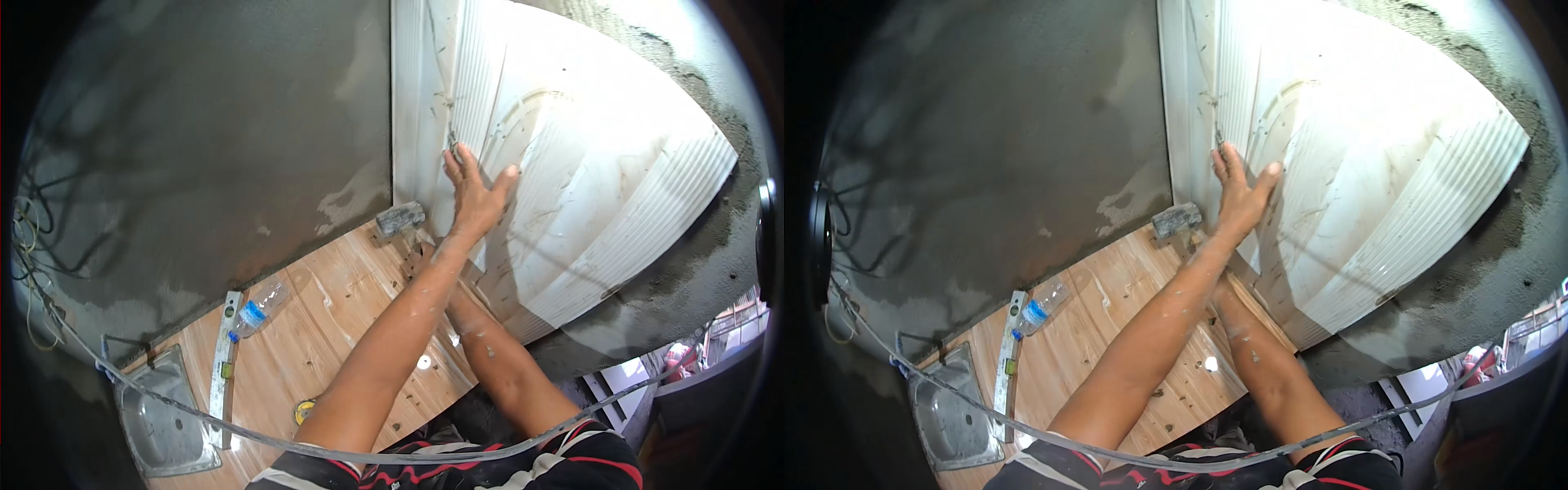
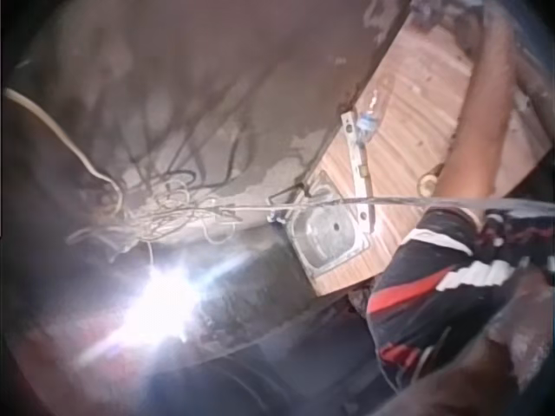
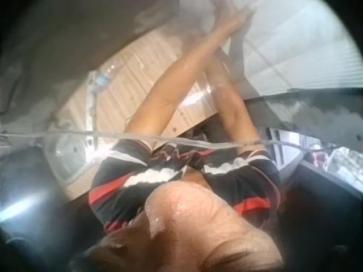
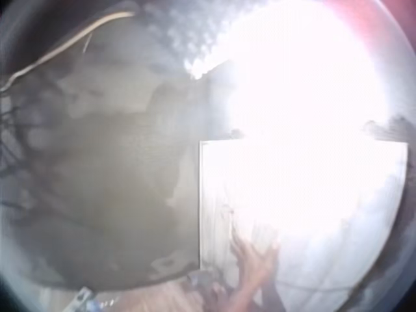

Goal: The person places a tile covered in mortar onto a wall and taps it into place using a mallet.

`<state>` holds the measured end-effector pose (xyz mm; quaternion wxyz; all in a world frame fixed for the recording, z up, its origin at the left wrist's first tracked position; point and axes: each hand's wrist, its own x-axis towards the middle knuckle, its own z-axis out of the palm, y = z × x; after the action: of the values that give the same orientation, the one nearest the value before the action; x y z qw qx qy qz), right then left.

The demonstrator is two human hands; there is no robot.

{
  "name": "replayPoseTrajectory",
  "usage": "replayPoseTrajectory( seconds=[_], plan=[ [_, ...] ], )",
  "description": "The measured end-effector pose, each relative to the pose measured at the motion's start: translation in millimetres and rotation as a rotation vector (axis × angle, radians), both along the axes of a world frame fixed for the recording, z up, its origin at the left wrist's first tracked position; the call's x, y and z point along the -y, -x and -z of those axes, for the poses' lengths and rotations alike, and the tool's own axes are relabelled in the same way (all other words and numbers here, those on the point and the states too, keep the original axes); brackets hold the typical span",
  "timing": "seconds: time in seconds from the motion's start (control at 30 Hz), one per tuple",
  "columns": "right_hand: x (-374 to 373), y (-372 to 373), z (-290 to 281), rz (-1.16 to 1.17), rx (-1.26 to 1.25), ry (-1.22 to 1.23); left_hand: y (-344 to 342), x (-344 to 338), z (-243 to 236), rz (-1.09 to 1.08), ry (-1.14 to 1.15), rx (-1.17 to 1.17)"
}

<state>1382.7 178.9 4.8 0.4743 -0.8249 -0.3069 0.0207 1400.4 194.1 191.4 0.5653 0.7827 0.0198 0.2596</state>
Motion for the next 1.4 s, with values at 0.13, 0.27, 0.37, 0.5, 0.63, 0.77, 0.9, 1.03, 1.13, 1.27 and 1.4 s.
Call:
replayPoseTrajectory(
  seconds=[0.13,0.27,0.37,0.5,0.63,0.77,0.9,1.03,1.13,1.27,1.4],
  plan=[
    [-11,1,-11,0.020,0.020,0.017,-1,-38,-12,0.007,0.012,0.090],
    [-1,-11,-25,0.090,0.027,0.268,-12,-71,-59,-0.121,-0.196,0.093],
    [1,5,-51,0.081,0.079,0.193,-16,-95,-86,-0.047,-0.187,0.059],
    [12,5,-65,0.082,0.051,0.101,-20,-86,-97,0.006,-0.180,-0.010],
    [6,2,-57,0.127,0.061,-0.022,-18,-80,-102,0.021,-0.161,-0.007],
    [12,4,-57,0.114,0.023,0.012,-19,-90,-98,0.016,-0.214,-0.016],
    [14,6,-67,0.084,-0.010,-0.019,-40,-148,-109,0.095,-0.055,0.082],
    [27,8,-84,0.087,-0.008,0.065,-57,-174,-137,-0.056,-0.133,0.136],
    [42,10,-100,0.073,0.076,0.104,-67,-173,-158,-0.039,-0.057,0.062],
    [54,8,-114,0.048,0.090,0.061,-86,-191,-164,-0.040,-0.030,-0.017],
    [60,10,-128,0.054,0.048,0.026,-84,-191,-165,-0.037,-0.041,-0.017]
  ],
)
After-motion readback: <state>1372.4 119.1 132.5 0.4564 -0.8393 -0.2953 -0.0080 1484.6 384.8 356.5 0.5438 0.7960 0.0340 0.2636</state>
